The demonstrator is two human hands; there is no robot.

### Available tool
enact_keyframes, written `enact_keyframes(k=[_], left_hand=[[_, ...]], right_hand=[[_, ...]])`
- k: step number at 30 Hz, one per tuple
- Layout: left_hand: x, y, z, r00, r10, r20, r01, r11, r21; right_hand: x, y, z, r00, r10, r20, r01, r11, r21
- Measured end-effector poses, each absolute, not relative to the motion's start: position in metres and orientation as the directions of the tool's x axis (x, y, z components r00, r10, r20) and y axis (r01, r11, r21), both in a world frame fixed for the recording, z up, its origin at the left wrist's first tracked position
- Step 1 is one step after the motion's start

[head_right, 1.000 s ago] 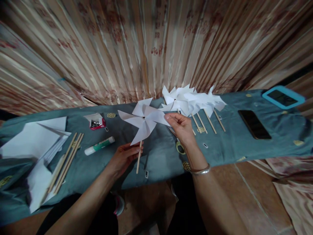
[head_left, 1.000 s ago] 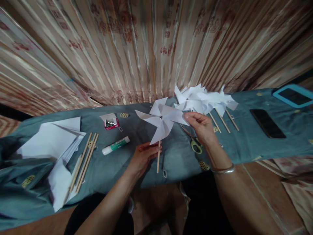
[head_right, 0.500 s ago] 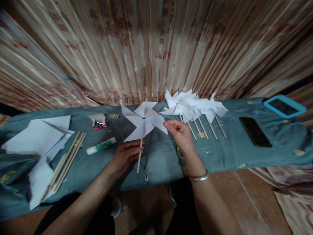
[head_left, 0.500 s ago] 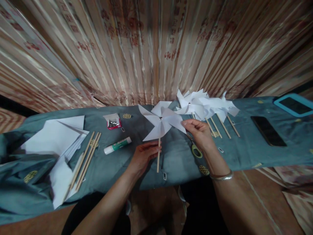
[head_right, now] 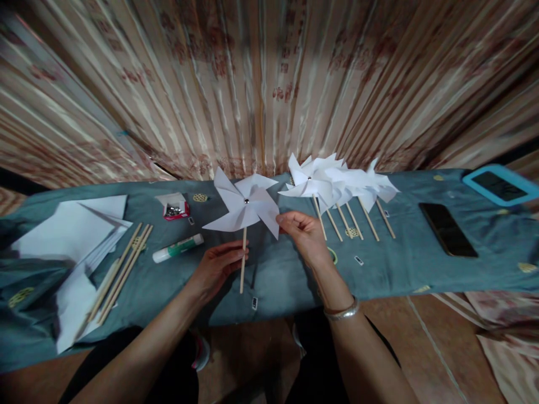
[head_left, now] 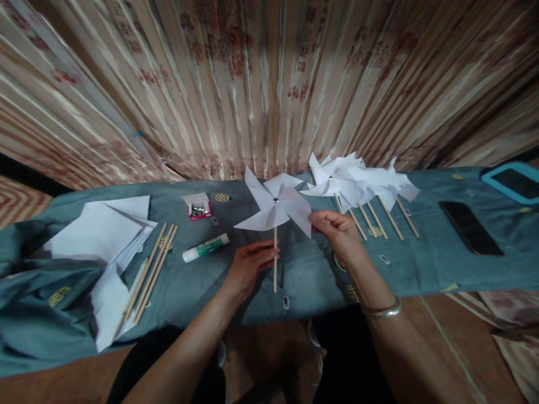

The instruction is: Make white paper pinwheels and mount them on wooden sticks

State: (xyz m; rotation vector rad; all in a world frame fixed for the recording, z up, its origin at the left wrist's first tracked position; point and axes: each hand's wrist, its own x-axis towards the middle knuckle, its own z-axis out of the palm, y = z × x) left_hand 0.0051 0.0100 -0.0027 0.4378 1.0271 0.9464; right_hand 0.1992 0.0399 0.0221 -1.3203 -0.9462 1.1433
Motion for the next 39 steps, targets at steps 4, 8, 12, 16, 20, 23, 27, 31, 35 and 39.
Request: enact_keyframes(k=[4,8,12,16,20,23,27,31,35,39], left_hand=[[0.005,0.010,-0.003,0.180,0.826,-0.535,-0.465,0.550,0.693],[0.006,0.010,-0.002,0.179,0.827,-0.534,-0.472,0.548,0.690],[0.006,0.010,-0.001,0.183,0.830,-0.527,-0.473,0.544,0.693],[0.005,0.010,-0.003,0.187,0.836,-0.515,-0.471,0.537,0.700],[0.005,0.010,-0.005,0.177,0.839,-0.514,-0.478,0.530,0.700],[0.005,0.010,-0.005,0.177,0.838,-0.517,-0.480,0.532,0.697],[0.006,0.010,-0.003,0.178,0.838,-0.516,-0.473,0.533,0.701],[0.006,0.010,-0.002,0.182,0.842,-0.508,-0.462,0.529,0.712],[0.006,0.010,-0.001,0.186,0.842,-0.506,-0.465,0.529,0.710],[0.006,0.010,-0.002,0.198,0.846,-0.495,-0.473,0.525,0.707]], right_hand=[[0.197,0.039,0.019,0.190,0.976,-0.110,-0.088,-0.094,-0.992],[0.195,0.037,0.018,0.165,0.978,-0.124,-0.098,-0.109,-0.989],[0.191,0.035,0.020,0.129,0.983,-0.127,-0.097,-0.115,-0.989],[0.188,0.034,0.020,0.101,0.985,-0.140,-0.110,-0.129,-0.985],[0.186,0.034,0.019,0.085,0.986,-0.145,-0.122,-0.135,-0.983],[0.184,0.033,0.018,0.059,0.988,-0.143,-0.119,-0.135,-0.984],[0.181,0.033,0.017,0.038,0.990,-0.137,-0.113,-0.132,-0.985],[0.179,0.032,0.016,0.011,0.990,-0.138,-0.111,-0.136,-0.985],[0.178,0.031,0.015,-0.016,0.991,-0.131,-0.097,-0.132,-0.986],[0.176,0.030,0.014,-0.036,0.990,-0.140,-0.101,-0.143,-0.985]])
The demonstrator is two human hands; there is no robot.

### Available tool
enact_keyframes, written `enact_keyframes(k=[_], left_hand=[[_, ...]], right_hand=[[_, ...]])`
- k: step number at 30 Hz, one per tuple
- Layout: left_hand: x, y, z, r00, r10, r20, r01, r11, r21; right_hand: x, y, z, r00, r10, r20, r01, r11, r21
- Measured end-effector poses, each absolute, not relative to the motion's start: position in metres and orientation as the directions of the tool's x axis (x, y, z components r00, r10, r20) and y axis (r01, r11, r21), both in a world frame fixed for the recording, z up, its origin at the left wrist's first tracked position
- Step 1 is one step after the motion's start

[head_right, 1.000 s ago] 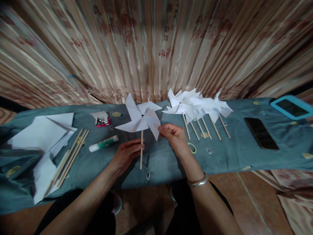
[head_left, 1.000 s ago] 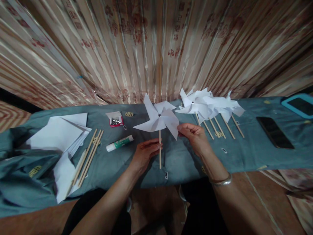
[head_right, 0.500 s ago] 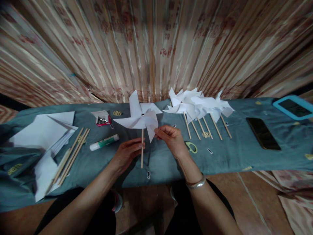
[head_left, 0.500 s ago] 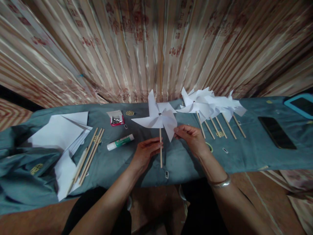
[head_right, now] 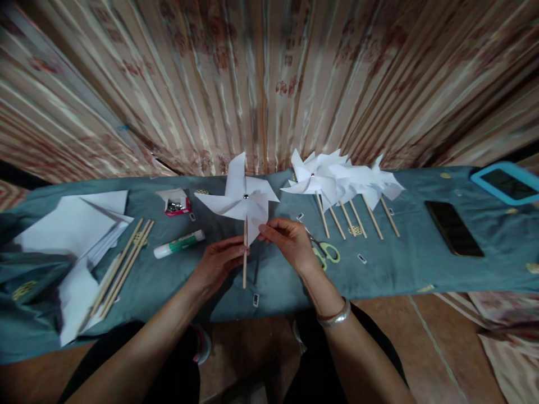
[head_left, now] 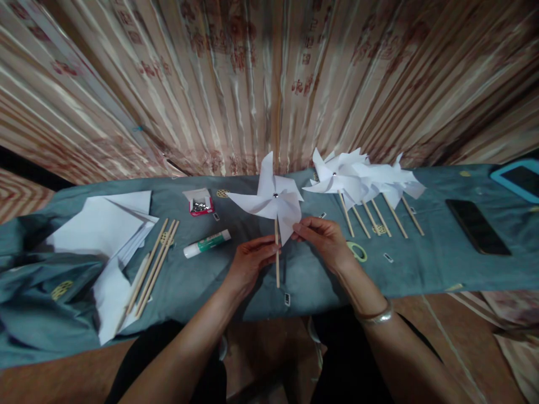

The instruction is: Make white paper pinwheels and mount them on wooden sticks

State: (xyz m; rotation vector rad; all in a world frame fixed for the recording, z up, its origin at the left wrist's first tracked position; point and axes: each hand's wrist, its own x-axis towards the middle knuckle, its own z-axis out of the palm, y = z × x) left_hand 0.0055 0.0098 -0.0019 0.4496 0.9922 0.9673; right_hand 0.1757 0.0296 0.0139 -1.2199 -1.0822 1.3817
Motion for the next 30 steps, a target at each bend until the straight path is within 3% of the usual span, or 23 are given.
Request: enact_keyframes(k=[30], left_hand=[[0.007,0.006,-0.002,0.224,0.855,-0.469,-0.460,0.516,0.722]], right_hand=[[0.159,0.025,0.010,-0.111,0.988,-0.112,-0.030,-0.116,-0.993]])
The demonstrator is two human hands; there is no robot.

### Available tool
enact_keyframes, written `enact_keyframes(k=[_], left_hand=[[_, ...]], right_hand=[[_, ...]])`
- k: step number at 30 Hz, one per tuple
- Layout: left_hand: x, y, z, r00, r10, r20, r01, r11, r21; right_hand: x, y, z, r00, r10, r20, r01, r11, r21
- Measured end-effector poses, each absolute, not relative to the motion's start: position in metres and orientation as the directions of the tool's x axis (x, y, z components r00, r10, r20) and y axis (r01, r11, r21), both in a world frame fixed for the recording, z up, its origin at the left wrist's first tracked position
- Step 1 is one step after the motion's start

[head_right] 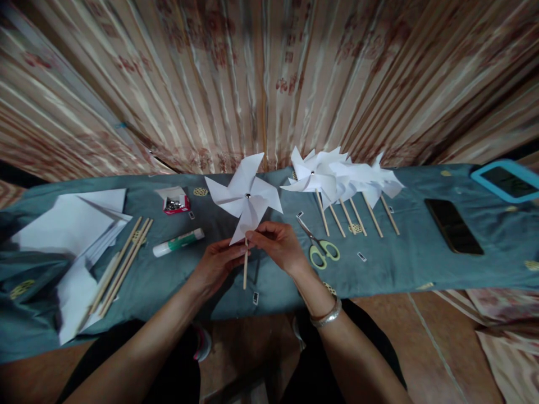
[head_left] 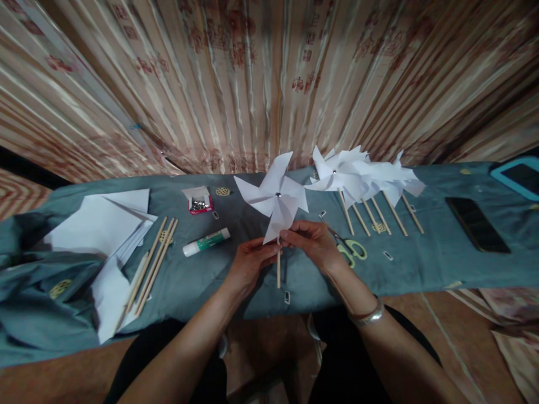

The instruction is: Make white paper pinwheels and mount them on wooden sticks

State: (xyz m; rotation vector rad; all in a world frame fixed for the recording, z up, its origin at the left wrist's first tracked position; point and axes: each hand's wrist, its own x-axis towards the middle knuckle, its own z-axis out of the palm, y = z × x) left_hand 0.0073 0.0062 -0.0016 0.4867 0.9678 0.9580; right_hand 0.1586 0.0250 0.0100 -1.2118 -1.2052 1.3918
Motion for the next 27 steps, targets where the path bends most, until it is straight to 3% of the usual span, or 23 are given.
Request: enact_keyframes(k=[6,14,27], left_hand=[[0.005,0.007,-0.004,0.213,0.859,-0.466,-0.465,0.508,0.725],[0.005,0.008,-0.001,0.234,0.832,-0.503,-0.466,0.550,0.693],[0.003,0.008,-0.003,0.222,0.836,-0.502,-0.458,0.544,0.703]], right_hand=[[0.168,0.025,0.016,-0.084,0.994,-0.075,0.049,-0.071,-0.996],[0.208,0.050,0.007,0.387,0.920,0.060,0.069,0.036,-0.997],[0.204,0.050,0.005,0.286,0.958,-0.032,0.058,-0.051,-0.997]])
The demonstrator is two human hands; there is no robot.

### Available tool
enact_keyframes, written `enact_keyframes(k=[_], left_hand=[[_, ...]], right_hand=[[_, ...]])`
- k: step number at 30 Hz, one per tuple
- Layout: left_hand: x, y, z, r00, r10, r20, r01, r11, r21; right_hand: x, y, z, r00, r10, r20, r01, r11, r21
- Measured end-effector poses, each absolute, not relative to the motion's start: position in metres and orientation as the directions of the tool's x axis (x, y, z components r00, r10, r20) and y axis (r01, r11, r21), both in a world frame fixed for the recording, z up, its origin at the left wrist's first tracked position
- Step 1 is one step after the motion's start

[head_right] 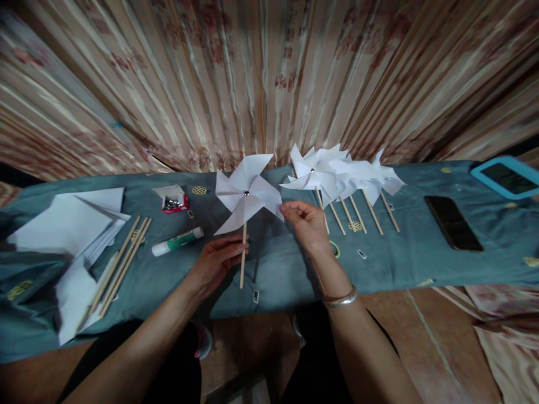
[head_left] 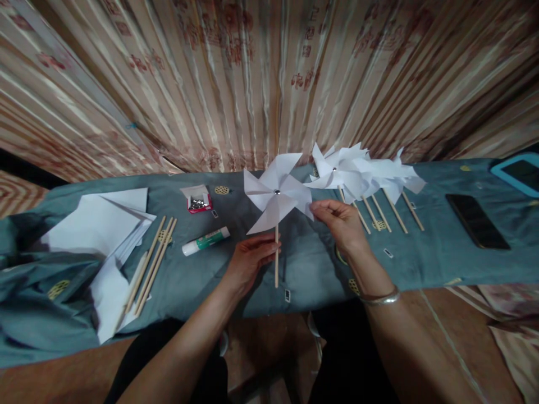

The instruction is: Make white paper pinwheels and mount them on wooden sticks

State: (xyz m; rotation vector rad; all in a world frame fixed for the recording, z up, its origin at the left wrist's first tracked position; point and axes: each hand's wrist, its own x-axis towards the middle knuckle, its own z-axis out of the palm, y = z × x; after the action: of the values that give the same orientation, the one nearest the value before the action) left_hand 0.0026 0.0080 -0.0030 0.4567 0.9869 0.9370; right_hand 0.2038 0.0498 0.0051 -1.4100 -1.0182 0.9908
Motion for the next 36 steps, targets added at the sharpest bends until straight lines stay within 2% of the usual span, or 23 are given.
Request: enact_keyframes(k=[8,17,36], left_hand=[[0.005,0.008,-0.003,0.161,0.846,-0.508,-0.468,0.519,0.716],[0.005,0.009,-0.004,0.149,0.856,-0.495,-0.478,0.500,0.722],[0.009,0.009,-0.006,0.153,0.853,-0.498,-0.498,0.502,0.707]], right_hand=[[0.188,0.043,0.014,0.204,0.962,-0.179,-0.116,-0.158,-0.981],[0.179,0.035,0.016,0.083,0.960,-0.266,-0.202,-0.245,-0.948],[0.164,0.029,0.012,-0.065,0.955,-0.291,-0.203,-0.298,-0.933]])
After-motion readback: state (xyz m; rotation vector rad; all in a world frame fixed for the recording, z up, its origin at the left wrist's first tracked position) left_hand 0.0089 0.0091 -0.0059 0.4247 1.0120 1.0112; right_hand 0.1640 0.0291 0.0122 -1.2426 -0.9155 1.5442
